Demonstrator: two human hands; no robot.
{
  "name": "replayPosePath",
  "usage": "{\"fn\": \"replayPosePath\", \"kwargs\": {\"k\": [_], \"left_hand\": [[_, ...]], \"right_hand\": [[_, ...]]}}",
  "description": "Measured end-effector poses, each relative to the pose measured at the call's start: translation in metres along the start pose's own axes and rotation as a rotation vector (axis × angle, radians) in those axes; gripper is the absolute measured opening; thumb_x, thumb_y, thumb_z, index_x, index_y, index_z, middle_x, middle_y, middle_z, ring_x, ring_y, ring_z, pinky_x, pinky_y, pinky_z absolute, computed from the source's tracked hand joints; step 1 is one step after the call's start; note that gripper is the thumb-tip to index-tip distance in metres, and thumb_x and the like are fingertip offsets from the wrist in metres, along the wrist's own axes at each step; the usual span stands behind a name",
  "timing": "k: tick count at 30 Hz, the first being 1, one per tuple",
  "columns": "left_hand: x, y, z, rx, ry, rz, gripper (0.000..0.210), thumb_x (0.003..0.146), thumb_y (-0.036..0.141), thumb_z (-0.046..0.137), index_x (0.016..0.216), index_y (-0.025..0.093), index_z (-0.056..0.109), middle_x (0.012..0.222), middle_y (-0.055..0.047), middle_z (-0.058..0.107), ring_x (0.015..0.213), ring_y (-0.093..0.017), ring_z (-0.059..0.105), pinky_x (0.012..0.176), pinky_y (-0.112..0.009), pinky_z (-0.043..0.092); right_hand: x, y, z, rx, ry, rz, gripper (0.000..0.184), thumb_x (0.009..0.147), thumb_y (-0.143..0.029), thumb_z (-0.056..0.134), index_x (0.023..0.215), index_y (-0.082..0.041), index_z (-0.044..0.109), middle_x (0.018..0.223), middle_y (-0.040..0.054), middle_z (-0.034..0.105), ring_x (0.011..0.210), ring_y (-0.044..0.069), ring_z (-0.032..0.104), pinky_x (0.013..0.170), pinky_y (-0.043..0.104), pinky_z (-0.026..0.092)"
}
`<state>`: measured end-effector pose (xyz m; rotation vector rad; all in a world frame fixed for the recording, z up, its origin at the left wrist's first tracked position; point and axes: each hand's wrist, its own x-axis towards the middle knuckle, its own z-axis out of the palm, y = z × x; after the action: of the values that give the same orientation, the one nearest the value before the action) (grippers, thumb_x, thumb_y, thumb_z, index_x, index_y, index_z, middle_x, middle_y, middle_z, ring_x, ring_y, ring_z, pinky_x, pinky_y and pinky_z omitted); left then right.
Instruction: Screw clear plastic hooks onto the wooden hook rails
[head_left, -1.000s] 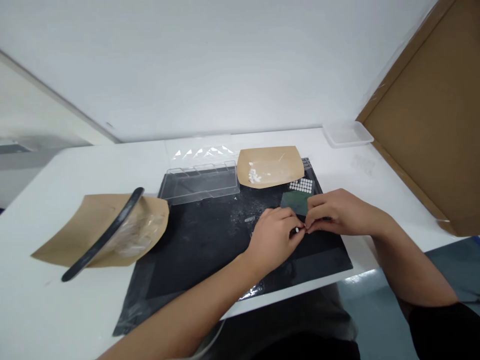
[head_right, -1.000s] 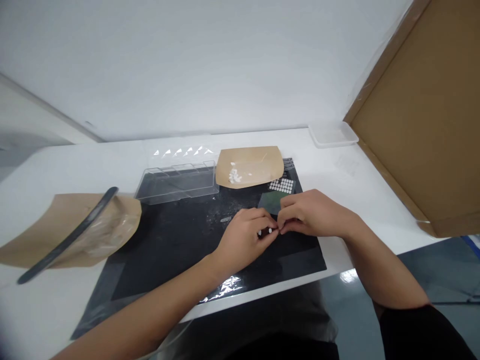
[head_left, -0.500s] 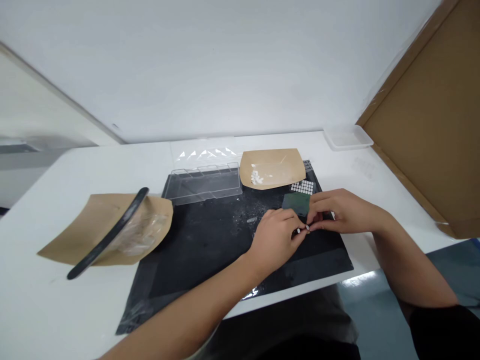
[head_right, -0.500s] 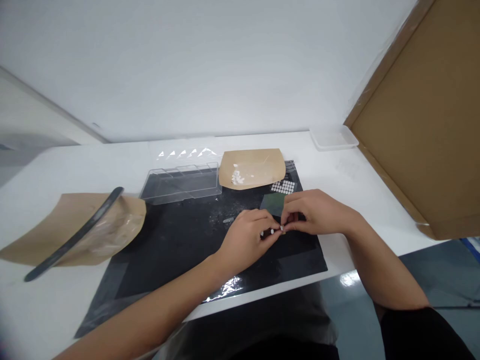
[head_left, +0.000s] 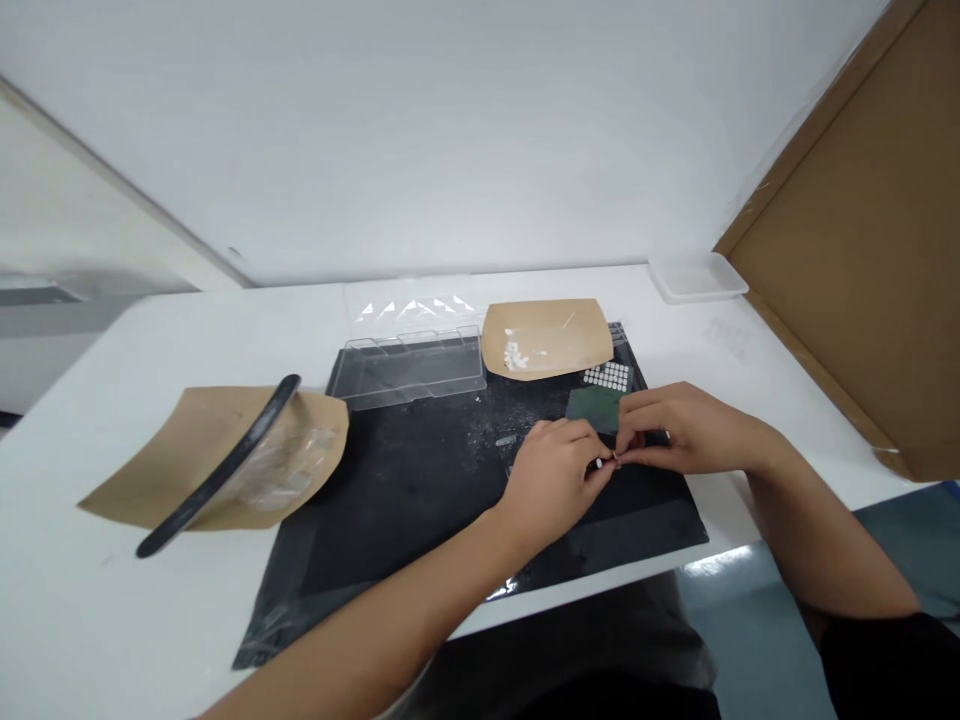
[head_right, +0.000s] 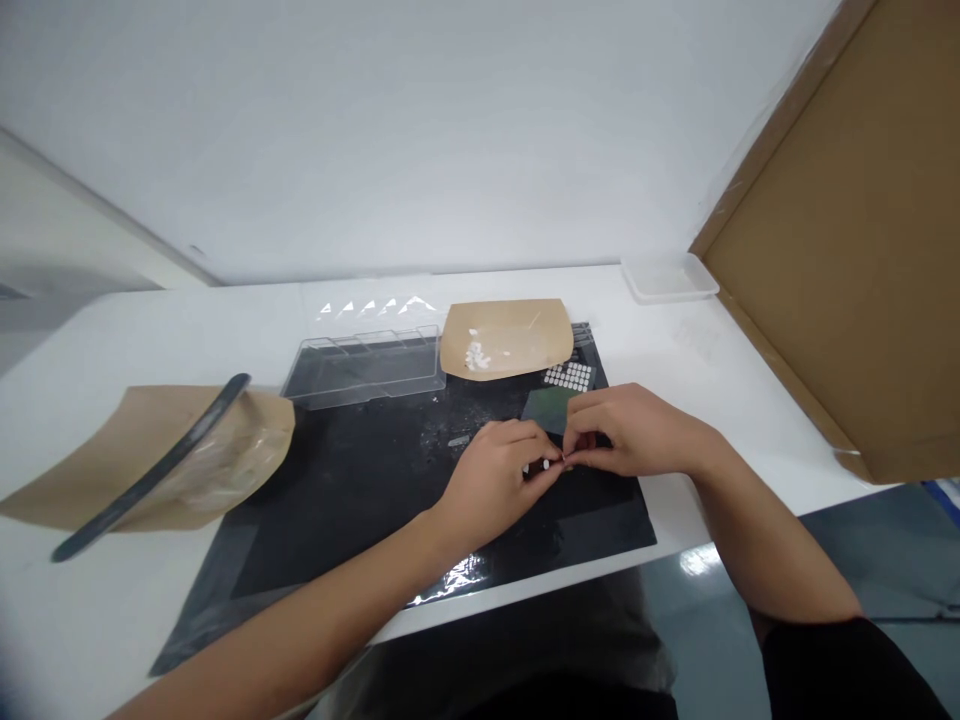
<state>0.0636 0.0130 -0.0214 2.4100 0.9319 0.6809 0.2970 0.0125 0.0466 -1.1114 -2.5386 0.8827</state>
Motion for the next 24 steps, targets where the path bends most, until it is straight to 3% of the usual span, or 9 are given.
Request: {"fn": "replayPosePath", "kwargs": {"k": [14, 24], "left_hand": [[-0.0008, 0.0005, 0.0007, 0.000, 0.011, 0.008, 0.007, 0.094, 0.020, 0.078, 0.089, 0.023, 0.080, 0.090, -0.002, 0.079, 0.084, -0.020, 0.071, 0.079, -0.037, 0.045], [-0.0003, 0.0014, 0.0003, -0.009, 0.013, -0.009, 0.006, 0.093, 0.022, 0.080, 0.088, 0.023, 0.080, 0.090, -0.001, 0.079, 0.084, -0.021, 0.071, 0.079, -0.037, 0.046]], "right_hand": [[0.0017, 0.0054, 0.0007, -0.017, -0.009, 0.013, 0.006, 0.099, -0.017, 0.064, 0.099, -0.021, 0.068, 0.096, 0.0019, 0.070, 0.083, 0.016, 0.063, 0.075, 0.028, 0.045], [0.0030, 0.0020, 0.0005, 0.001, -0.015, 0.010, 0.005, 0.100, -0.024, 0.067, 0.099, -0.022, 0.072, 0.097, 0.0017, 0.072, 0.084, 0.016, 0.065, 0.075, 0.029, 0.046]]}}
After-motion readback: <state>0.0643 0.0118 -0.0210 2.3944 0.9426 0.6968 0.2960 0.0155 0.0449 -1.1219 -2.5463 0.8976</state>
